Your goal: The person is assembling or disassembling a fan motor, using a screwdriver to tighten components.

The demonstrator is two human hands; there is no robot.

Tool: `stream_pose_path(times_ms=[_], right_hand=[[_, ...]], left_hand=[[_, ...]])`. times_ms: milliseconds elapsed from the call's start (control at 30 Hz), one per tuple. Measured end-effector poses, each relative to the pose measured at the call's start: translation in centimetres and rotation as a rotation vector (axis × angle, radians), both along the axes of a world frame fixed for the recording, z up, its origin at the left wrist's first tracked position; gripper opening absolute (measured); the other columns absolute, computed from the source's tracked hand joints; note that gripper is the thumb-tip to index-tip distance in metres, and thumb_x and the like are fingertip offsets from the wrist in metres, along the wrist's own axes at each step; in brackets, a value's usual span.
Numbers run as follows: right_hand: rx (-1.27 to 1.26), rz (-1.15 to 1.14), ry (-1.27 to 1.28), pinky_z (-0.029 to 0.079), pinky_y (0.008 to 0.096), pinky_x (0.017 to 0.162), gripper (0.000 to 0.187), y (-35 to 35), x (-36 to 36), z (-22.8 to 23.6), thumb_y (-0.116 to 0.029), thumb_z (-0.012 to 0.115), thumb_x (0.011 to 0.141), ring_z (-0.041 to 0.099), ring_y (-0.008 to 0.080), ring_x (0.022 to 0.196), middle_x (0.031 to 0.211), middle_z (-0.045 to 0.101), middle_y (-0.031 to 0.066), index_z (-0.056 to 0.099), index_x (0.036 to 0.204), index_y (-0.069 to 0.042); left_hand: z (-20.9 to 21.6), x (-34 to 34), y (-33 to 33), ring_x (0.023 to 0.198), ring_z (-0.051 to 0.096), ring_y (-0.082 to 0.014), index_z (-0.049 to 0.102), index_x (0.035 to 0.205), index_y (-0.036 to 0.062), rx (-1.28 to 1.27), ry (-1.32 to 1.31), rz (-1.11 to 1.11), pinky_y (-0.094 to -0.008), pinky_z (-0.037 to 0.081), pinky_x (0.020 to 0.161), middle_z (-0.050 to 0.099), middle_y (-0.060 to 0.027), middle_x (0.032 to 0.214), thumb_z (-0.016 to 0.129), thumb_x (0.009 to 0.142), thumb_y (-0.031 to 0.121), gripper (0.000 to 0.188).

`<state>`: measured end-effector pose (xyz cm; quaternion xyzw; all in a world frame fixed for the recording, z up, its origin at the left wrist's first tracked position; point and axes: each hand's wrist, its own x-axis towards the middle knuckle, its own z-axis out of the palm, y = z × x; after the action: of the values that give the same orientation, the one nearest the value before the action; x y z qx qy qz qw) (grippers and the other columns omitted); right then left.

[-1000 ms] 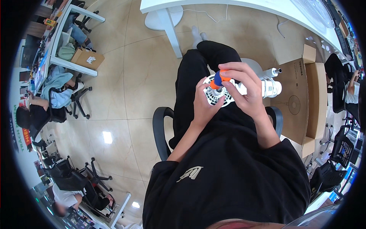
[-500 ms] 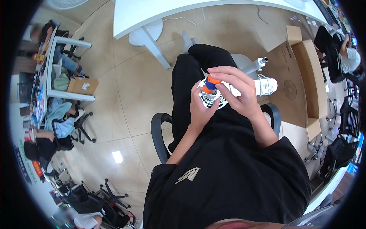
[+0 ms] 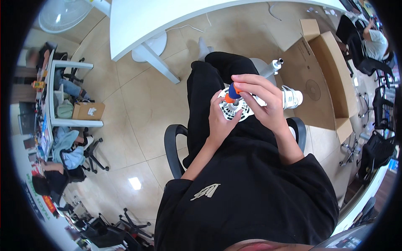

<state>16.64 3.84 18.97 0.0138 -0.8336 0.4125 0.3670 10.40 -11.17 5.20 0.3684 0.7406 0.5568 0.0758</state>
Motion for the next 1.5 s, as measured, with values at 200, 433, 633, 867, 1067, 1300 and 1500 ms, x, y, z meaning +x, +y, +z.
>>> stream_pose_path(times_ms=[200,433,633,867,1067,1300,1500], right_hand=[[-0.036,0.029,-0.007,0.058,0.0369,0.082,0.024,0.5,-1.1,-0.7,0.0,0.082,0.081,0.071,0.0291,0.098,0.121,0.071,0.0158,0.073,0.103,-0.001],[-0.024,0.195,-0.029,0.057,0.0384,0.092,0.032,-0.9,-2.9,0.3,0.007,0.078,0.08,0.071,0.0322,0.11,0.126,0.07,0.018,0.072,0.11,-0.002],[-0.065,0.244,-0.051,0.056,0.038,0.085,0.033,-2.2,-4.3,-0.7,0.002,0.082,0.08,0.069,0.0321,0.102,0.115,0.067,0.0168,0.071,0.11,-0.004],[0.013,0.288,-0.085,0.056,0.0394,0.087,0.033,-2.5,-4.3,-0.2,-0.002,0.083,0.08,0.068,0.0332,0.106,0.122,0.066,0.0152,0.071,0.111,-0.006],[0.023,0.284,-0.017,0.057,0.0384,0.088,0.034,-1.8,-3.5,-0.9,-0.001,0.081,0.08,0.071,0.0318,0.104,0.12,0.072,0.0126,0.072,0.112,-0.005],[-0.029,0.143,-0.047,0.057,0.0379,0.086,0.033,-1.0,-1.6,-1.5,-0.002,0.082,0.08,0.069,0.0317,0.108,0.123,0.069,0.0144,0.07,0.11,-0.004],[-0.014,0.12,0.015,0.056,0.0407,0.096,0.036,0.1,-0.7,-1.0,0.004,0.077,0.081,0.07,0.0329,0.111,0.123,0.071,0.0171,0.069,0.116,-0.002]], left_hand=[[-0.4,0.0,-0.5,0.127,0.059,-0.0427,0.045,0.129,0.0022,0.024,0.05,0.087,-0.0442,0.05,0.105,0.05,-0.0266,0.145,0.089,0.079,0.024,0.07],[-0.6,-0.1,-1.9,0.127,0.06,-0.0428,0.046,0.129,0.0017,0.039,0.042,0.2,-0.044,0.051,0.104,0.052,-0.0271,0.144,0.089,0.078,0.022,0.069],[-0.9,0.3,-3.0,0.125,0.061,-0.0427,0.046,0.129,0.0027,0.033,0.029,0.284,-0.044,0.052,0.102,0.052,-0.0267,0.143,0.088,0.079,0.022,0.068],[-0.6,0.4,-3.4,0.126,0.061,-0.042,0.047,0.129,0.0033,0.032,-0.015,0.297,-0.0438,0.052,0.102,0.052,-0.0268,0.144,0.087,0.08,0.022,0.066],[-0.1,0.3,-2.8,0.125,0.061,-0.0417,0.046,0.13,0.0028,0.018,-0.002,0.262,-0.0432,0.052,0.102,0.051,-0.0262,0.145,0.088,0.079,0.021,0.068],[-0.7,0.2,-1.6,0.125,0.061,-0.0424,0.047,0.128,0.0019,0.007,0.036,0.171,-0.044,0.053,0.101,0.051,-0.025,0.146,0.088,0.078,0.02,0.067],[-0.1,0.2,-0.7,0.127,0.06,-0.0425,0.047,0.126,0.0018,-0.016,0.04,0.094,-0.0443,0.053,0.101,0.051,-0.0251,0.146,0.089,0.078,0.022,0.067]])
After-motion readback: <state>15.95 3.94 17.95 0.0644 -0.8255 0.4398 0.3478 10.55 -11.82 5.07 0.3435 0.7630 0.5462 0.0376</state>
